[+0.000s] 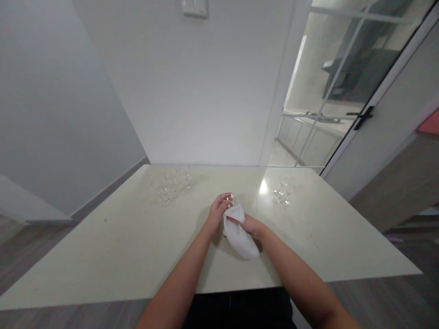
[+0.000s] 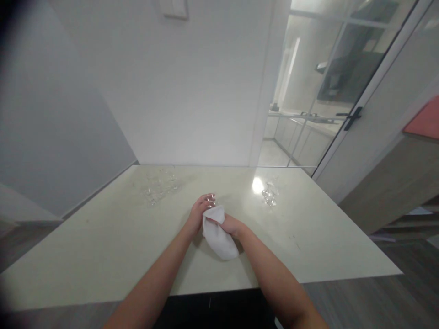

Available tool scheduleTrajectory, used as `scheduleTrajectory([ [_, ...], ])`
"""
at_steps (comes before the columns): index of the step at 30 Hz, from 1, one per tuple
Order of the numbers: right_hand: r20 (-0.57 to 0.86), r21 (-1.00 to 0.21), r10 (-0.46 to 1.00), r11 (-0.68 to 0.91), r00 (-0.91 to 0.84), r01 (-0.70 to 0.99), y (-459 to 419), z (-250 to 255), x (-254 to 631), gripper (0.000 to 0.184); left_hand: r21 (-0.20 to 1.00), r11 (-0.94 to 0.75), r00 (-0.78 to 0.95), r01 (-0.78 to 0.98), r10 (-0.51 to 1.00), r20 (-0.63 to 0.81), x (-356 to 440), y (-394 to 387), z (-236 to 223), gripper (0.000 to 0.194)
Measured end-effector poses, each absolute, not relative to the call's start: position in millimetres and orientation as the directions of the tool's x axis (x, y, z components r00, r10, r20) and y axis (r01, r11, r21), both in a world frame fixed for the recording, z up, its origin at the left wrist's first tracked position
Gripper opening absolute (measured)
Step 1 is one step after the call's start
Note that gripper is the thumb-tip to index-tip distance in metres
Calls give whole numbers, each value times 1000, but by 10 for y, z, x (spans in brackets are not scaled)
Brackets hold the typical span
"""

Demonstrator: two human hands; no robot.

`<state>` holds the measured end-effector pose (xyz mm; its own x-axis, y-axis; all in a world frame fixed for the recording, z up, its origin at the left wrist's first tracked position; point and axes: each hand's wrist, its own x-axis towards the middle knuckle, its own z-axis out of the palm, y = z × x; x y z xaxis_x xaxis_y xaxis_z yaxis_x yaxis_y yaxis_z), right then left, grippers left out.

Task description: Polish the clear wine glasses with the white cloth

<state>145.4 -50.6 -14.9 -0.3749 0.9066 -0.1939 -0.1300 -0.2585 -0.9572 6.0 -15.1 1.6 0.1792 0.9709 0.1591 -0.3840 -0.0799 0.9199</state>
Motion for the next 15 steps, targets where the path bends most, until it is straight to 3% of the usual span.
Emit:
scheduleTrajectory([
  [3,-146,-982,933,-178,-329,-70,-480,-142,1433,45,939,-92,121,-330,983,139,74,-153,7,46],
  [9,-210,-941,908,-288,-362,-178,-466,-140,1473,41,901,-100,108,-422,981,160,60,-133,-21,44],
  [15,-5,-995,946,-38,-325,-95,-380,-235,1430,35,926,-227,-28,-300,973,230,52,-141,-16,43],
])
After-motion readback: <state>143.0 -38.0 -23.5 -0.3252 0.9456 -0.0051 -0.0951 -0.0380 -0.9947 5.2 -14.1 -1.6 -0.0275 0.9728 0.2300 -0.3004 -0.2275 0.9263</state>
